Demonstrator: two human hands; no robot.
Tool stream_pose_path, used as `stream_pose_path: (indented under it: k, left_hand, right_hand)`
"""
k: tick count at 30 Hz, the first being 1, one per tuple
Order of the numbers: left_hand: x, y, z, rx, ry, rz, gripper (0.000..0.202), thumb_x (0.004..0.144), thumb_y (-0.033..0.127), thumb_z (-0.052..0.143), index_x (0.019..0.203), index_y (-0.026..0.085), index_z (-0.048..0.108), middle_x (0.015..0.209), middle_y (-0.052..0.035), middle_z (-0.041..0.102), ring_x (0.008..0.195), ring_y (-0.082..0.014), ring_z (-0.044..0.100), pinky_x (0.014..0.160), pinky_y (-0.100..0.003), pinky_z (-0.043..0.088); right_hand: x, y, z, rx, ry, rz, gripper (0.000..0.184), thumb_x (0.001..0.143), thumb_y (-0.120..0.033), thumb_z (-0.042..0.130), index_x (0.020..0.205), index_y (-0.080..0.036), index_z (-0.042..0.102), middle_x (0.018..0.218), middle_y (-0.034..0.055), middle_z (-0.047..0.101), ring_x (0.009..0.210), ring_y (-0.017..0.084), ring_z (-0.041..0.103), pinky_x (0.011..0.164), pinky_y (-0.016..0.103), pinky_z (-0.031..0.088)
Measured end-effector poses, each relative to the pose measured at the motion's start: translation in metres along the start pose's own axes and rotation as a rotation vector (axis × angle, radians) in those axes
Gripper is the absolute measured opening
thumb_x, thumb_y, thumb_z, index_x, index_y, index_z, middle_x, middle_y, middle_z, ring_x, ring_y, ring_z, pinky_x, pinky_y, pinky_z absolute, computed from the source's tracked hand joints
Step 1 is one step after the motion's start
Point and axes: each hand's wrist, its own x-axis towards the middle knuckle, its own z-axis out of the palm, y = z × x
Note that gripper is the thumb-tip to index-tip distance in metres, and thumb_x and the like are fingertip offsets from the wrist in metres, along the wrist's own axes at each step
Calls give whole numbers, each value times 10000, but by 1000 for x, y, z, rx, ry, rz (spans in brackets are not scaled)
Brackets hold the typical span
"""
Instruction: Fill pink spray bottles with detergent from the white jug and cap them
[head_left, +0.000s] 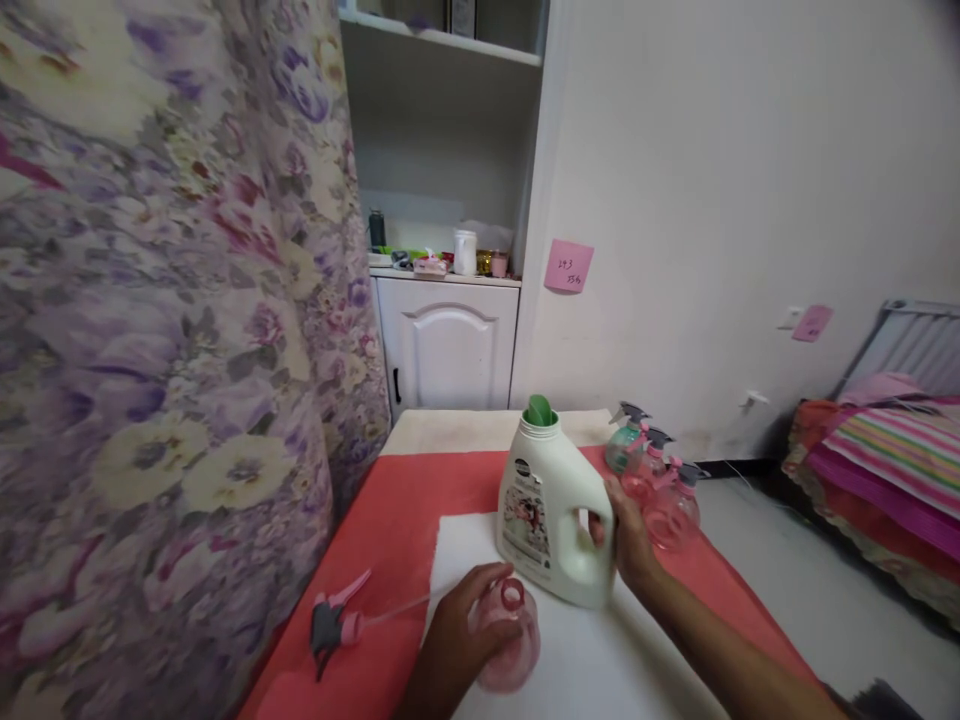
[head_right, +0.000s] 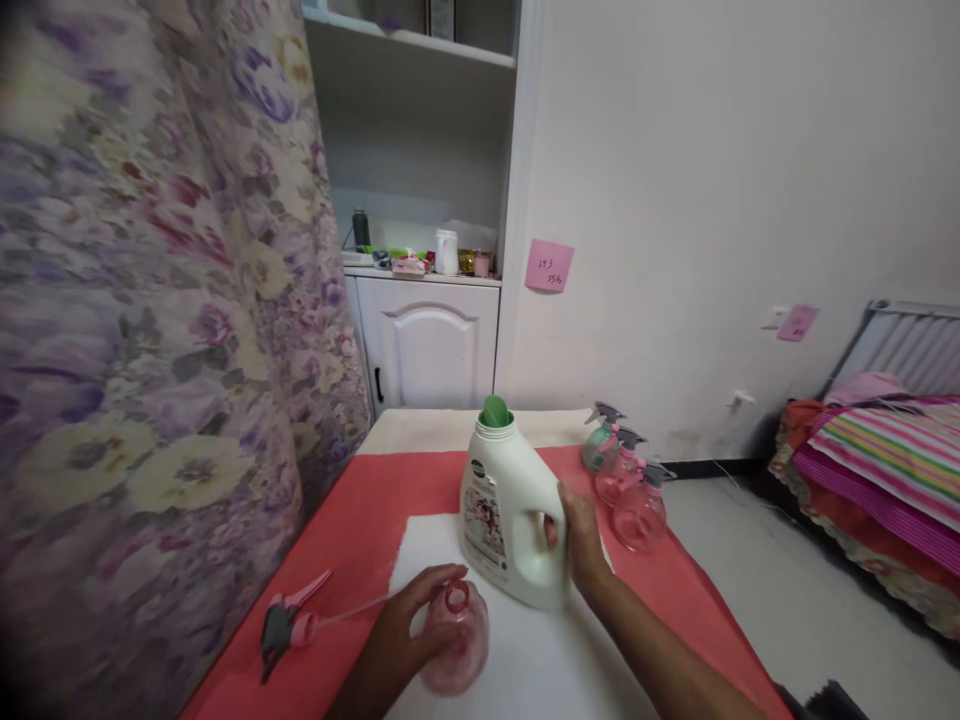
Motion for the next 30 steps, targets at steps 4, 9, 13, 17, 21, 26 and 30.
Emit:
stream_pose_path:
  k: [4, 9, 13, 17, 21, 26, 30]
  left_hand:
    - [0, -17, 4, 16, -12, -49, 620, 563, 279, 780, 1169, 235, 655, 1227, -77, 681, 1162, -304, 594, 1020, -381, 448]
    - [-5, -23, 3, 71, -79, -109, 876, 502, 275, 810, 1331, 261, 527, 1376, -72, 578, 1282, -327, 499, 1085, -406, 397]
    - [-14, -25, -9, 191, -94, -166, 997, 520, 305, 813, 1426, 194, 412, 1504, -116, 441, 1384, -323, 380, 1129, -406, 351]
    - [-28, -41, -23, 438, -118, -213, 1025, 527, 302, 812, 1451, 197, 381, 1554, -135, 359, 1426, -326, 310, 1150, -468, 313]
    - [-41, -52, -27, 710, -262, -153, 1074, 515, 440, 846, 1457, 205, 386, 1556, -163, 314, 1442, -351, 250, 1169, -522, 237]
    - [-49, -38, -25, 978, -404, -162, 1126, 575, 641, 757, 1484, 152, 308, 1580, -192, 160, 1462, -389, 92, 1169, -572, 134]
    - [-53, -32, -27, 1045, -383, -209, 974, 684, 654, 662, 1488, 252, 288, 1600, -137, 113, 1460, -389, 43, 1152, -609, 121]
  right_hand:
    - [0, 21, 5, 41, 28, 4, 679, 934, -641, 235, 439, -229, 452, 387, -23, 448, 414, 137, 447, 526, 277, 397]
    - [-1, 32, -2, 16, -16, 13, 718, 928, -658, 218, 440, -212, 496, 402, -15, 465, 434, 142, 460, 535, 275, 401]
    - [-4, 24, -16, -25, -3, -3, 569, 882, -668, 381, 677, -191, 615, 639, 5, 619, 648, 178, 564, 653, 283, 462]
    - [-34, 14, -45, -57, 77, 10, 367, 834, -553, 580, 988, -221, 588, 991, 38, 647, 964, 220, 590, 877, 344, 464]
    - [-89, 22, -66, -146, 95, 63, 320, 824, -495, 620, 1009, -237, 575, 1039, 55, 645, 1024, 246, 609, 912, 374, 474]
    - [-146, 38, -47, -272, -126, -34, 185, 880, -416, 545, 901, -238, 592, 838, 20, 637, 826, 216, 628, 774, 329, 523]
    - [-167, 49, -24, -340, -231, -152, 116, 900, -333, 502, 917, -245, 574, 816, 12, 609, 759, 194, 620, 704, 304, 539]
